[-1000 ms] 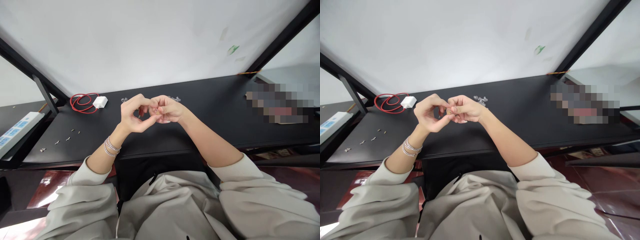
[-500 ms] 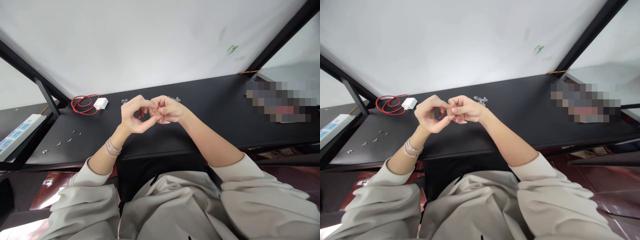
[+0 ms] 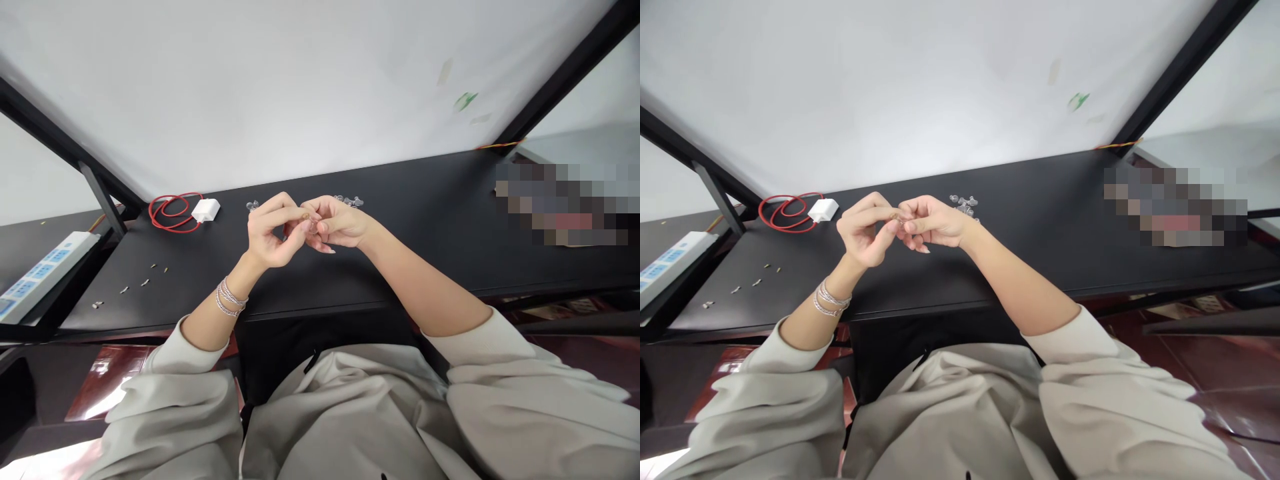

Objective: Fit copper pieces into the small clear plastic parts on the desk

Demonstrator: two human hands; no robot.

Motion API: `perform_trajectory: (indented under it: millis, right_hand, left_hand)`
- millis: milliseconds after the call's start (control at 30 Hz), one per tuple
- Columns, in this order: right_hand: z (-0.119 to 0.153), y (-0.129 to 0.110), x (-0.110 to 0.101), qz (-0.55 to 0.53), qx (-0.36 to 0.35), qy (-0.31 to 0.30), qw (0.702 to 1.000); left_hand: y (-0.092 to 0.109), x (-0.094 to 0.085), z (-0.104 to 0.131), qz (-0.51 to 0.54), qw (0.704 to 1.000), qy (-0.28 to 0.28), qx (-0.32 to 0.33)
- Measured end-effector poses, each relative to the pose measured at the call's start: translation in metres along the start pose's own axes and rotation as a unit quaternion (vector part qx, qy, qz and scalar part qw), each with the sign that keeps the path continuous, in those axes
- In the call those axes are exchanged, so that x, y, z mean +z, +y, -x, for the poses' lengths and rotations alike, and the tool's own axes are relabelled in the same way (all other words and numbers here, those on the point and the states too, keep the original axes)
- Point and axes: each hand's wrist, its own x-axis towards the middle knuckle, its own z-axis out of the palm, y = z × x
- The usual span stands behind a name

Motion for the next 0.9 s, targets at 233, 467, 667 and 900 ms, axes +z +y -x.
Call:
perform_trajectory:
  millis: [233, 467, 667, 900]
  right_hand:
    - [0.0, -0.002, 0.004, 0.02, 0.0, 0.009, 1.0]
    - [0.0, -0.006, 0.009, 0.043, 0.014, 0.035, 0.998]
    - [-0.001, -0.005, 0.008, 0.064, 0.019, 0.109, 0.992]
    - [-0.007, -0.001, 0.003, 0.071, 0.012, 0.291, 0.954]
  left_hand:
    - [-0.001, -0.001, 0.001, 0.017, 1.0, -0.009, -0.016]
    - [-0.004, -0.002, 0.002, 0.032, 0.999, -0.012, -0.019]
    - [0.001, -0.001, 0.001, 0.059, 0.996, -0.011, -0.072]
    - [-0.039, -0.032, -0.007, 0.092, 0.958, 0.055, -0.266]
